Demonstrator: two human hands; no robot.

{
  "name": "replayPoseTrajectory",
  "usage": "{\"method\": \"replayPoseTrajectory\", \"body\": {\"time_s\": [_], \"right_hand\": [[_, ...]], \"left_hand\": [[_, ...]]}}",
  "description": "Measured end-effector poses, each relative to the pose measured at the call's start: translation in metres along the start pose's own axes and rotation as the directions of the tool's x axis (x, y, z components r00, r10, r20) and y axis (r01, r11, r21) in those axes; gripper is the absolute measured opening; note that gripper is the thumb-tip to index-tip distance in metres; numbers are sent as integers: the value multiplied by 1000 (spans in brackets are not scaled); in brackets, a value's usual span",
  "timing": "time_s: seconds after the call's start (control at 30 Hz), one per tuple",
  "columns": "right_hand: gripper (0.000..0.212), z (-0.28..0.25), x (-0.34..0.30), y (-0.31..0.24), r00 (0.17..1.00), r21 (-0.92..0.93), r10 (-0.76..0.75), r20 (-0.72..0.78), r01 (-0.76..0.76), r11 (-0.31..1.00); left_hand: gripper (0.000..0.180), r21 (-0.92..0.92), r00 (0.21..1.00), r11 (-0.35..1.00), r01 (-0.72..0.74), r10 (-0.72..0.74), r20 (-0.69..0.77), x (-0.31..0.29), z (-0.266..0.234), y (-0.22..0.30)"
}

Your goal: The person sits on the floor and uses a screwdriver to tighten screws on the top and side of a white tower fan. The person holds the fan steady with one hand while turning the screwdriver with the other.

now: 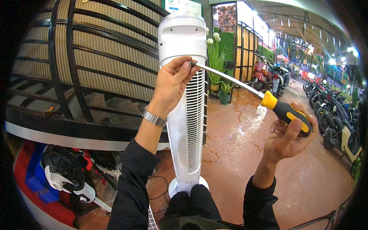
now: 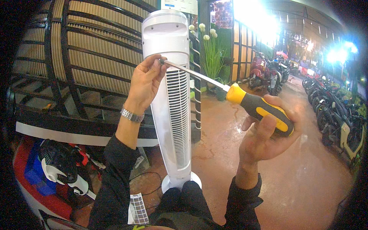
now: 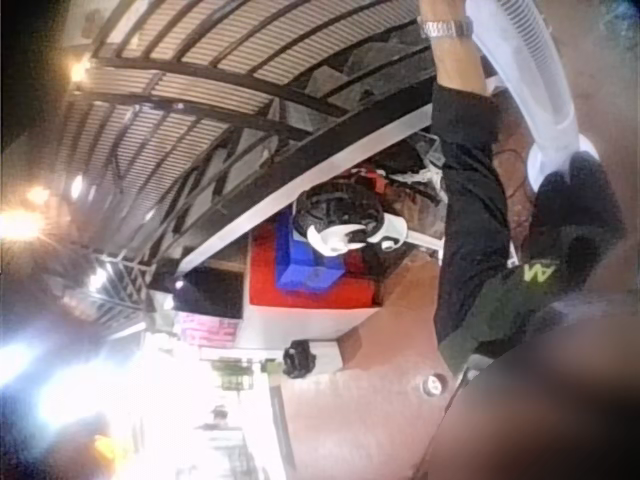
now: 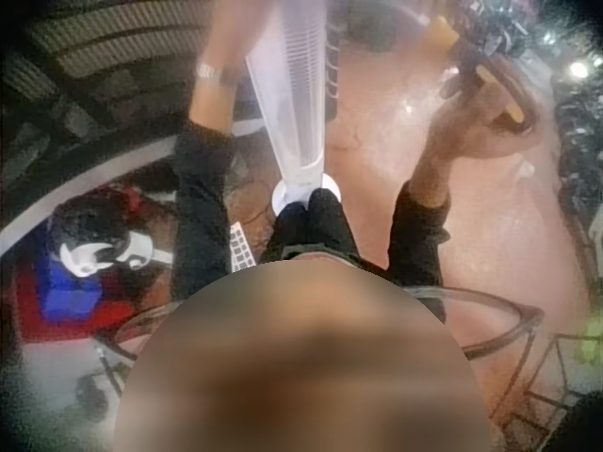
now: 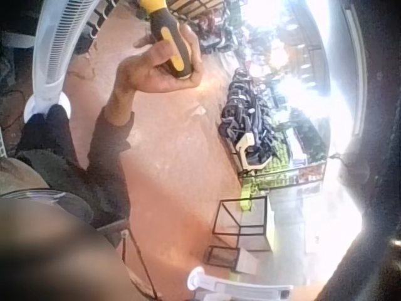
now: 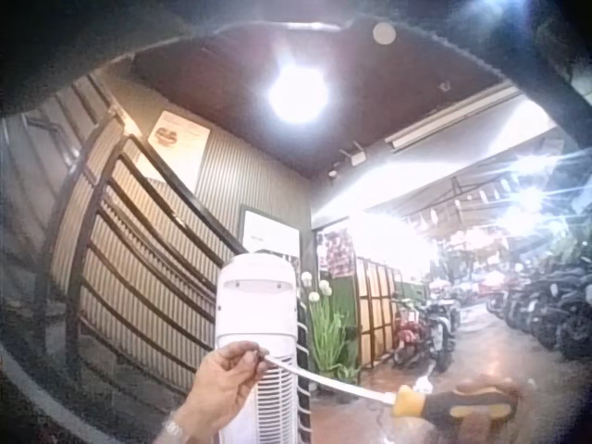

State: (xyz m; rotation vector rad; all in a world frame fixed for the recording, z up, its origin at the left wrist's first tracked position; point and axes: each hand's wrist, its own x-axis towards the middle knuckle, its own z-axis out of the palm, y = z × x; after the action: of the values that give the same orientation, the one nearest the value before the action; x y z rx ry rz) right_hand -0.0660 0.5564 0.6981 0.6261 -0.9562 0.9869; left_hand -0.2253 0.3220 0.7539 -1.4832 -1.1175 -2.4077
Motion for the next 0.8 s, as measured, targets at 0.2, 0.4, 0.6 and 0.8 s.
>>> {"method": "replayPoseTrajectory", "body": {"time_s": [0.2, 0.4, 0.6, 0.8], "right_hand": [[46, 5, 22, 7, 984, 72, -124, 128, 115, 991], [45, 14, 36, 13, 944, 112, -192, 268, 167, 980], [43, 39, 56, 42, 893, 28, -263, 365, 271, 962], [46, 55, 73, 59, 857, 36, -217, 468, 227, 973]], "left_hand": [[27, -51, 996, 998, 23, -27, -84, 21, 13, -2], [21, -605, 991, 795, 49, -114, -68, 67, 29, -38], [23, -535, 920, 826, -178, -53, -388, 102, 62, -46], [24, -481, 792, 827, -293, -72, -606, 124, 71, -49]]}}
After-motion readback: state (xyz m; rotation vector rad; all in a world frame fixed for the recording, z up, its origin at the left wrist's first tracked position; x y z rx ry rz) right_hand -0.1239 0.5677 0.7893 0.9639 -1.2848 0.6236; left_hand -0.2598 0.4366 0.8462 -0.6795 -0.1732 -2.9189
